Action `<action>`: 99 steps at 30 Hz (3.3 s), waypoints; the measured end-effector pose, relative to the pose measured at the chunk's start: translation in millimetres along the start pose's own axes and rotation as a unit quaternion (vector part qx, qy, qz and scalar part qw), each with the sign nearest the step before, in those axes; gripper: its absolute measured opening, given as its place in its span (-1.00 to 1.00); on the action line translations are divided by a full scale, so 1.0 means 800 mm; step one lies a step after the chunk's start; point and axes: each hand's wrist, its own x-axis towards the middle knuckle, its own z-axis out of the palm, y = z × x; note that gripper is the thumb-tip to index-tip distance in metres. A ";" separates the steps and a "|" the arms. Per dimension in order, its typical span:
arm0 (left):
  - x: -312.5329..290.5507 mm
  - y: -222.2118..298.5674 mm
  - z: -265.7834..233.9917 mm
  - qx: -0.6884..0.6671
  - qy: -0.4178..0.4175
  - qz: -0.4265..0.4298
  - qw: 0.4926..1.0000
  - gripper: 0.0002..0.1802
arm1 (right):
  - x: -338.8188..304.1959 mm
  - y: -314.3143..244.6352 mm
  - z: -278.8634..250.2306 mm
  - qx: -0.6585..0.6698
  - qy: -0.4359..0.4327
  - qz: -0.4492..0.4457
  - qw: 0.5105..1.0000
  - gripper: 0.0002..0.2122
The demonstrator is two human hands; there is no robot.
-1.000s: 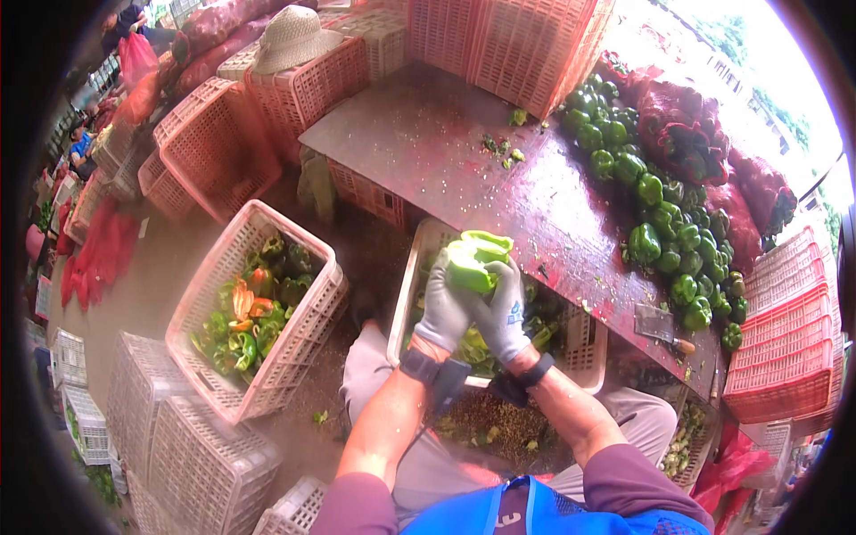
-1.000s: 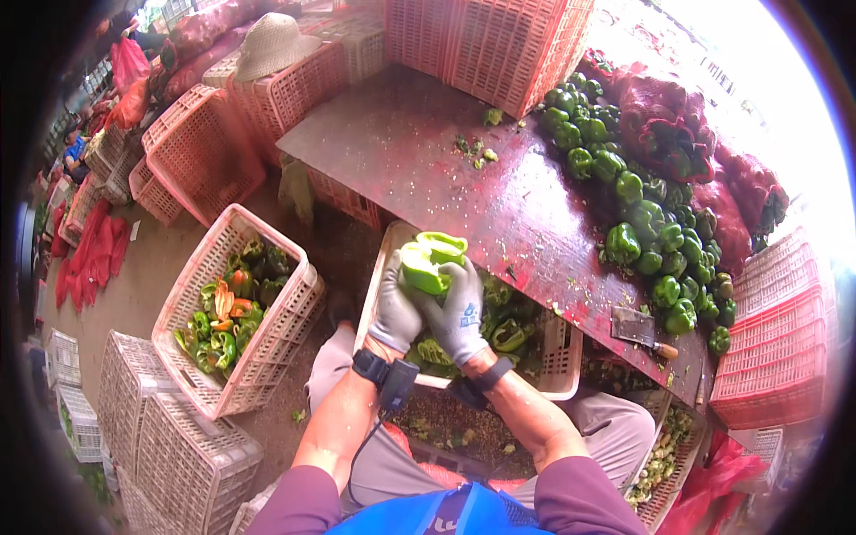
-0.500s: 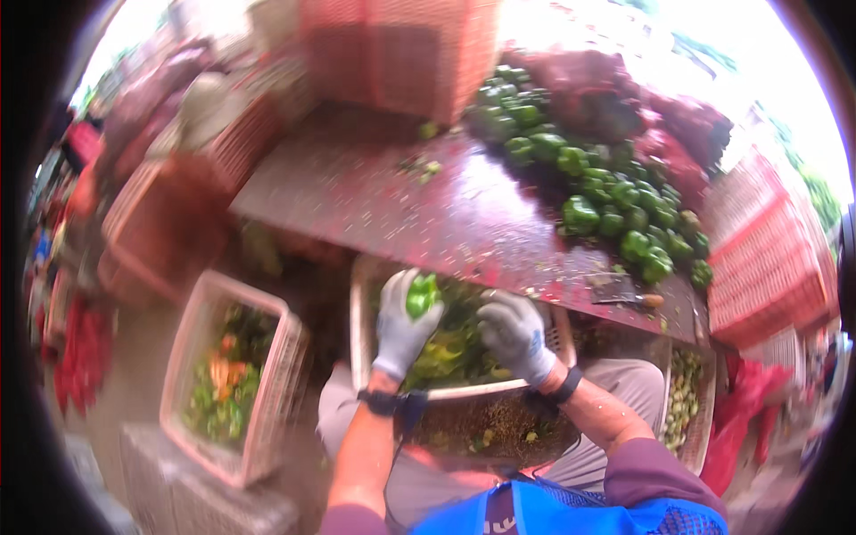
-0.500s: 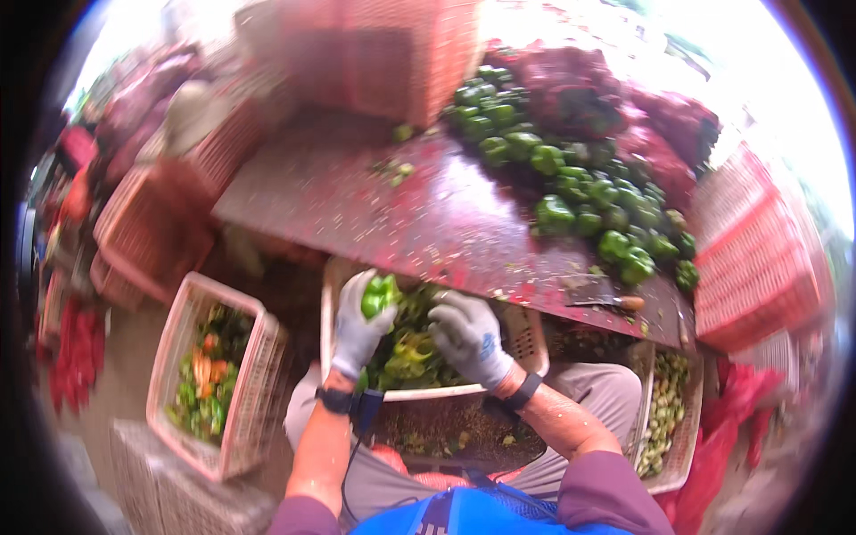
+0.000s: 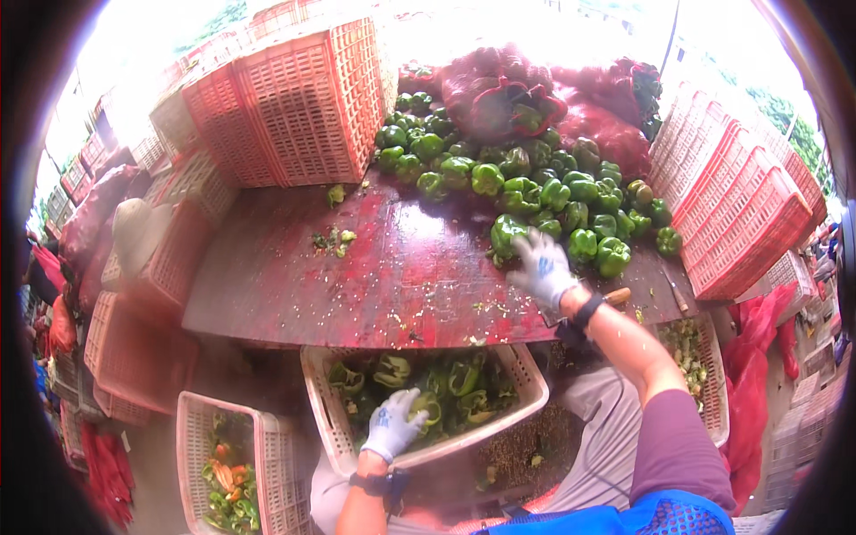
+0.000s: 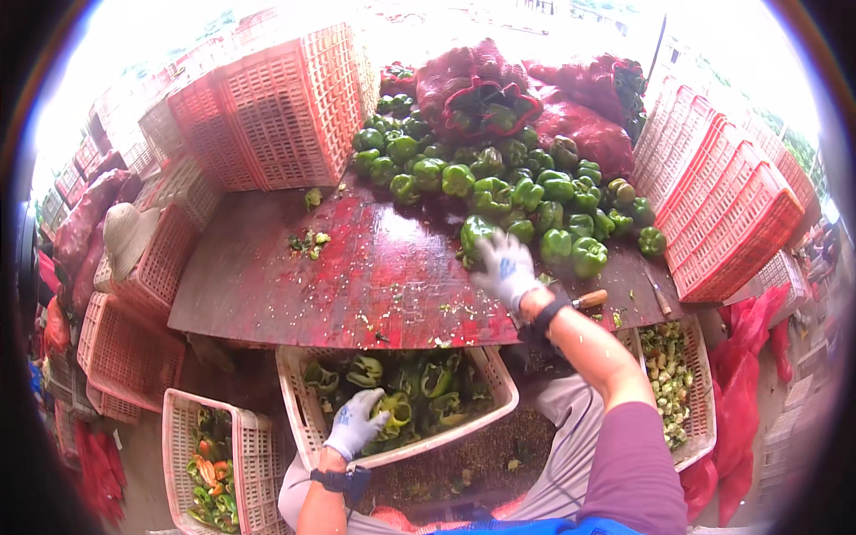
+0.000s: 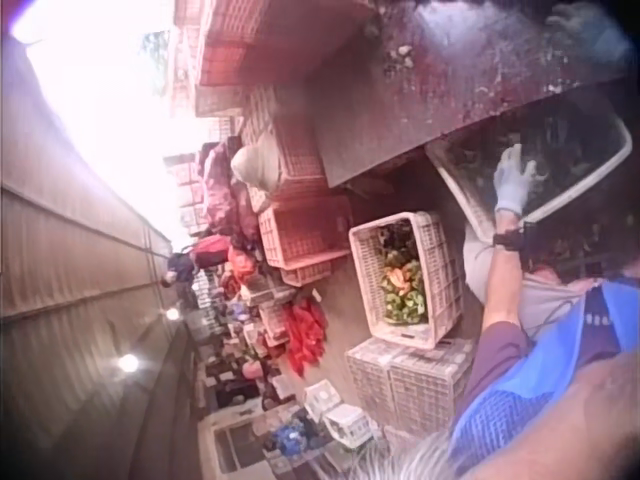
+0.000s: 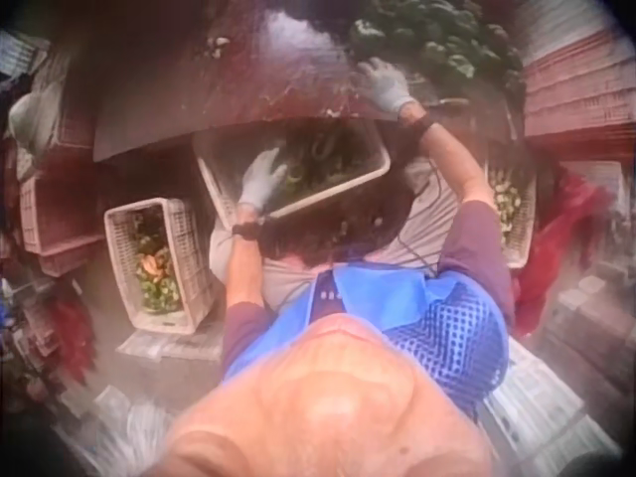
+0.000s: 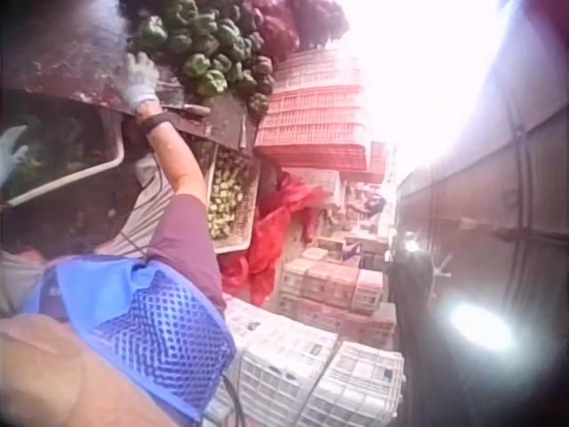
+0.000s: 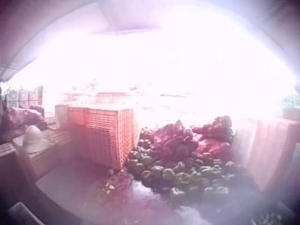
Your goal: Slicing green bell peppers, removing cores, and sorting them into crates.
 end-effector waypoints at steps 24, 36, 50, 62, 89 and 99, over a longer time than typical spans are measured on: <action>0.041 0.042 0.020 0.001 0.101 -0.046 0.994 -0.22 | 0.102 0.022 0.103 0.330 -0.010 0.102 0.938 -0.25; 0.276 0.196 0.023 0.181 0.177 0.051 0.966 -0.10 | -0.147 0.214 -0.020 -0.078 -0.162 -0.043 0.983 -0.49; 0.282 0.179 0.011 0.006 0.088 0.011 0.996 -0.03 | -0.197 0.221 0.002 0.089 -0.046 -0.025 0.995 -0.53; 0.275 0.219 0.027 -0.056 0.186 -0.137 0.971 -0.03 | -0.083 0.064 -0.006 0.228 -0.067 -0.027 0.971 -0.76; 0.259 0.120 0.042 -0.089 0.267 -0.063 0.958 -0.01 | 0.037 0.012 -0.029 0.239 -0.023 0.086 0.967 -0.73; 0.268 0.131 0.048 -0.013 0.256 -0.084 0.963 -0.01 | 0.113 -0.016 -0.023 0.041 -0.276 -0.072 0.957 -0.68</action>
